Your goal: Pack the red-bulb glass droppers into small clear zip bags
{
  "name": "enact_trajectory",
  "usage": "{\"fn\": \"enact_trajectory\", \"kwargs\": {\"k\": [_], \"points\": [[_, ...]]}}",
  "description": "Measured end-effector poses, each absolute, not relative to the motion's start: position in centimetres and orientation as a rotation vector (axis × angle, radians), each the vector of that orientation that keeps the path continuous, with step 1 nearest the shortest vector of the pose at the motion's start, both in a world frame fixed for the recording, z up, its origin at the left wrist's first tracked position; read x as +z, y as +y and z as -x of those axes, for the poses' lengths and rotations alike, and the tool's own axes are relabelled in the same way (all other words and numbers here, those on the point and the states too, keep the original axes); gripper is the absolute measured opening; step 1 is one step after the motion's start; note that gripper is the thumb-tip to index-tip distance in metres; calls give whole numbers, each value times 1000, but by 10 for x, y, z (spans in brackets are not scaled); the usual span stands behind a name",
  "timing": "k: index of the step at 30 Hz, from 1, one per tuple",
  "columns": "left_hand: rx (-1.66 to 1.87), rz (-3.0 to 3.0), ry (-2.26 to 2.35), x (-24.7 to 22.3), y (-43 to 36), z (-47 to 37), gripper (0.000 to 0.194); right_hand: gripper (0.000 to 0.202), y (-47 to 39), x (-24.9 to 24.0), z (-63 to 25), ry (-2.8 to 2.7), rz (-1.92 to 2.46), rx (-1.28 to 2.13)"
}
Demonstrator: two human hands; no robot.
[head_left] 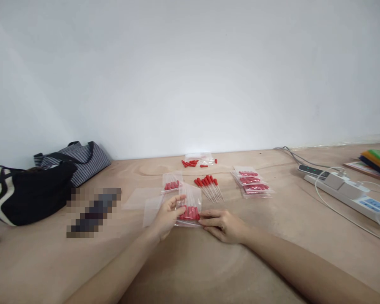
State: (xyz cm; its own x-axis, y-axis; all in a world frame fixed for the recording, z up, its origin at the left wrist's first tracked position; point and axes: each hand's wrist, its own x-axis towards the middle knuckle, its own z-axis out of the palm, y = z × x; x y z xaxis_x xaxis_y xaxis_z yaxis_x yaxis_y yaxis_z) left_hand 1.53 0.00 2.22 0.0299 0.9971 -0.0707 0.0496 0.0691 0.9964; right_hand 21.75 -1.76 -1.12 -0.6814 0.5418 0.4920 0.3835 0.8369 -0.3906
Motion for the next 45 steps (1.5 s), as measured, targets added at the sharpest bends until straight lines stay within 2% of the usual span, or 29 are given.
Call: {"fn": "enact_trajectory", "kwargs": {"k": [7,14,19,24,25,29,32,35,41,45], "points": [[1285,-1210,1516,36,83,23,24,25,-13,-11,-219,-2415,708,331],[1196,-1351,1823,18,147,32,26,23,-13,-12,-219,-2410,719,341],[1093,-1696,1869,20,140,32,26,22,-11,-13,-220,-2408,728,328],[925,-2160,1563,26,77,36,15,20,-11,-13,-220,-2393,765,187],[865,-2228,1488,24,61,39,16,19,-10,-13,-220,-2372,797,134],[351,-2662,1165,14,9,51,50,16,-3,-17,-221,-2214,990,-4],[114,-2664,1111,14,-13,44,56,14,6,-24,-225,-2079,1094,22],[68,-2630,1082,21,-28,22,60,14,17,-30,-231,-1916,1207,91],[126,-2637,1079,29,-26,-10,52,23,54,-18,-241,-1621,1608,288],[196,-2644,1193,17,-11,-15,69,31,86,-5,-241,-1508,1866,394]]}}
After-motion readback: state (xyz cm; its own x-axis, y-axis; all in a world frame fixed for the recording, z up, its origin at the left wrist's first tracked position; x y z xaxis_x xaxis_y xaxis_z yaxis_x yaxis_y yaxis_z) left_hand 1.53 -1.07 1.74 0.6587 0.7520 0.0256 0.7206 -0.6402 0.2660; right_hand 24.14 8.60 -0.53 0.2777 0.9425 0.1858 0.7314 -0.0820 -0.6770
